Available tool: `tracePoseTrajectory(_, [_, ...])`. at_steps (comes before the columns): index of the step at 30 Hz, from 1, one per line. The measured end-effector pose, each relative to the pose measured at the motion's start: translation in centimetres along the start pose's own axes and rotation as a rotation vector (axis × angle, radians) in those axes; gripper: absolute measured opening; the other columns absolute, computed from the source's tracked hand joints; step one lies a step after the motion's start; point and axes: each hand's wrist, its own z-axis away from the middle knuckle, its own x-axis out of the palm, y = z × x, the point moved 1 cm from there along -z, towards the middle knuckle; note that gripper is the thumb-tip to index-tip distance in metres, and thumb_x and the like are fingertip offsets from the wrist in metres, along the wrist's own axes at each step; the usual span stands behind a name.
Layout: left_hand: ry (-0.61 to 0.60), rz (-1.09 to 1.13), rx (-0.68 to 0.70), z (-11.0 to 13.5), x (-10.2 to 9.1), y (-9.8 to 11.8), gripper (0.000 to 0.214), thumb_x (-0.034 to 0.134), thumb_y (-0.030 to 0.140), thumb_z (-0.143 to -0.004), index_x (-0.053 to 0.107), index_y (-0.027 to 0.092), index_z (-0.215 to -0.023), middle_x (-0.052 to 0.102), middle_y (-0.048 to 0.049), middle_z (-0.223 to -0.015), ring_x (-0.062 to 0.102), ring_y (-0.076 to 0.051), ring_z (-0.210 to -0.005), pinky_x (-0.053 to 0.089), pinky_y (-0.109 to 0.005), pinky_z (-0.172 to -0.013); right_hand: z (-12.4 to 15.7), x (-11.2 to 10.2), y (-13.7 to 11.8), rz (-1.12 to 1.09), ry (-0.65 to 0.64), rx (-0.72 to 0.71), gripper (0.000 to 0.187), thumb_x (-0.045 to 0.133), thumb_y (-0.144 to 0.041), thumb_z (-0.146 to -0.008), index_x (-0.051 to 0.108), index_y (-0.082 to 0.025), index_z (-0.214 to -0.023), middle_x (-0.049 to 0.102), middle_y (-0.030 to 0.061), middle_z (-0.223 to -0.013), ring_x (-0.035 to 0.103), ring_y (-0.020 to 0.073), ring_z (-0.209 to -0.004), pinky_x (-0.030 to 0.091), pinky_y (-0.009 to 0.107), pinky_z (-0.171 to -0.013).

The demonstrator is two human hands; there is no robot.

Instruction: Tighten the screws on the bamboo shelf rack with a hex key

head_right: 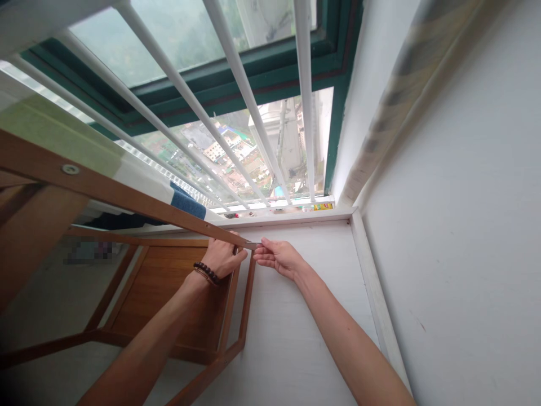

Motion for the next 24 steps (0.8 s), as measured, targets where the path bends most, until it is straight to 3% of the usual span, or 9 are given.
tracePoseTrajectory(3, [0.002,0.001,-0.002,0.0,0.1,0.0,0.019,0.043,0.034,-0.074,0.054,0.020,-0.066,0.060,-0.0047,-0.074,0.053,-0.025,-0.083,0.030,-0.041,-0.079,0.1,0.2,-0.8,0.092,0.007,-0.120,0.017,0.059,-0.029,-0.080,0.060,-0.014,-0.073,0.064,0.0013,-0.066,0.064,0.0103,-0.059,0.055,0.022,-0.060])
tracePoseTrajectory(7, [0.003,-0.017,-0.008,0.0,0.1,0.1,0.019,0.043,0.034,-0.074,0.053,0.020,-0.066,0.060,-0.0047,-0.076,0.053,-0.025,-0.083,0.030,-0.041,-0.079,0.5,0.2,-1.4,0.205,0.056,-0.243,0.012,0.062,-0.028,-0.076,0.063,-0.017,-0.071,0.063,-0.0015,-0.065,0.060,0.0080,-0.059,0.051,0.017,-0.057])
tracePoseTrajectory(16, [0.003,-0.005,-0.006,0.0,0.1,0.0,0.019,0.043,0.033,-0.073,0.053,0.020,-0.065,0.060,-0.0048,-0.074,0.052,-0.025,-0.082,0.030,-0.041,-0.079,-0.4,0.3,-0.6,0.164,0.045,-0.090,0.031,0.050,-0.036,-0.083,0.063,-0.010,-0.074,0.061,0.0042,-0.059,0.058,0.0098,-0.048,0.042,0.018,-0.040])
tracePoseTrajectory(21, [0.007,0.001,-0.011,0.1,0.1,0.1,0.019,0.043,0.034,-0.074,0.053,0.020,-0.065,0.059,-0.0044,-0.074,0.051,-0.025,-0.082,0.030,-0.041,-0.079,-0.8,0.2,0.7,0.141,0.141,-0.188,0.032,0.053,-0.046,-0.079,0.057,-0.015,-0.086,0.060,0.0020,-0.073,0.058,0.0078,-0.054,0.042,0.018,-0.046])
tracePoseTrajectory(24, [0.017,0.017,-0.022,0.1,0.0,0.3,0.019,0.043,0.033,-0.073,0.053,0.020,-0.064,0.059,-0.0049,-0.073,0.051,-0.025,-0.082,0.030,-0.041,-0.079,-0.6,0.0,1.1,0.211,0.193,-0.255,0.039,0.056,-0.054,-0.073,0.056,-0.015,-0.074,0.059,0.0013,-0.068,0.057,0.0079,-0.052,0.038,0.017,-0.043])
